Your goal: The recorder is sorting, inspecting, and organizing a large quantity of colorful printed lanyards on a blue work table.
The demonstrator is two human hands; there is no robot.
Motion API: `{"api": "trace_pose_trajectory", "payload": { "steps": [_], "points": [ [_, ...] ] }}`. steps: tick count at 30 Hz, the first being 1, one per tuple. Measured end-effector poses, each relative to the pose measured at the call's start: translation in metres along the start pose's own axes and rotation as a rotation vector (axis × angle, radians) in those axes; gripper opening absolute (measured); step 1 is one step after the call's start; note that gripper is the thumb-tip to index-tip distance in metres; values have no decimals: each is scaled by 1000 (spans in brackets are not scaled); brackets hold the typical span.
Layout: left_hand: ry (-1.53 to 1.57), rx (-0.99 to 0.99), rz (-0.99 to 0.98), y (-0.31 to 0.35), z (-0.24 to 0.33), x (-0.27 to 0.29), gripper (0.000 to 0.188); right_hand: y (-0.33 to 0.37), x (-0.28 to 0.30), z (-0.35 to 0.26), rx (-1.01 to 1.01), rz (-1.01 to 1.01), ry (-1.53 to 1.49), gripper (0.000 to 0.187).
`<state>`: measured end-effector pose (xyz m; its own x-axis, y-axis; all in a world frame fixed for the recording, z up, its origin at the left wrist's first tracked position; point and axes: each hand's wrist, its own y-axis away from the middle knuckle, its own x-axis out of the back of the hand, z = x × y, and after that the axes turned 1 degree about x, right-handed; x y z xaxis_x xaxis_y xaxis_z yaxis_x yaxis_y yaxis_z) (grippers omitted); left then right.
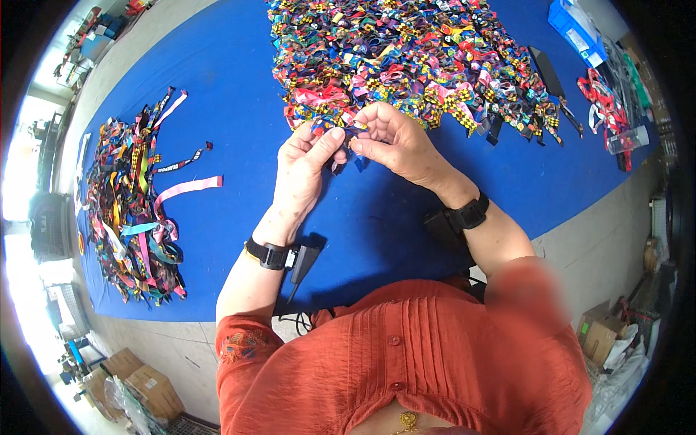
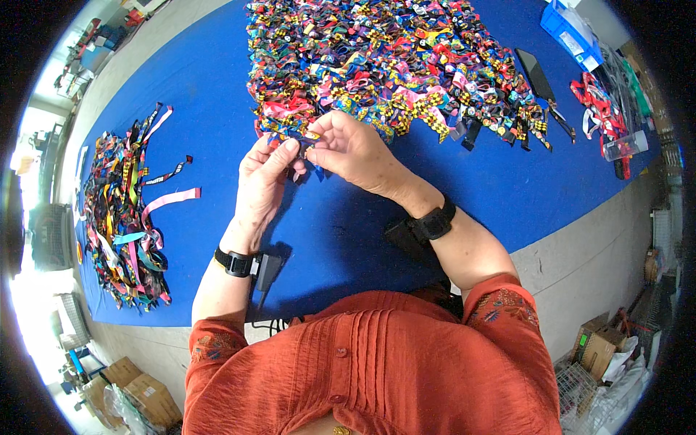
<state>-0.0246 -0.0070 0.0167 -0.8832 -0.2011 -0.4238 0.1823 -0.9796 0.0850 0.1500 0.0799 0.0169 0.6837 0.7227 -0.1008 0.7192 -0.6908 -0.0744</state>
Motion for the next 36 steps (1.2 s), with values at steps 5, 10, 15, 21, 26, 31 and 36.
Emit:
{"api": "trace_pose_trajectory", "payload": {
  "steps": [5, 10, 15, 21, 26, 31, 36],
  "points": [
    [49, 45, -6, 0, 0, 4, 10, 1, -4, -1, 94, 14, 80, 23],
    [-7, 55, -93, -2, 2, 7, 15, -1, 0, 1, 112, 18, 80, 15],
    [71, 61, -83, -2, -1, 2, 15, -2, 1, 2, 103, 51, 154, 11],
    [-26, 39, -61, -2, -6, 8, 13, -1, 0, -1, 14, 55, 181, 11],
    [-41, 1, -73, 2, 0, 0, 13, 1, 10, -2, -24, 48, 58, 14],
    [-211, 91, -92, 6, 4, 1, 20, 0, 8, -5, 32, -17, 120, 14],
    [-375, 179, -127, 14, 12, -23, 20, 1, 2, -8, 192, -23, 356, 13]
  ]
}}
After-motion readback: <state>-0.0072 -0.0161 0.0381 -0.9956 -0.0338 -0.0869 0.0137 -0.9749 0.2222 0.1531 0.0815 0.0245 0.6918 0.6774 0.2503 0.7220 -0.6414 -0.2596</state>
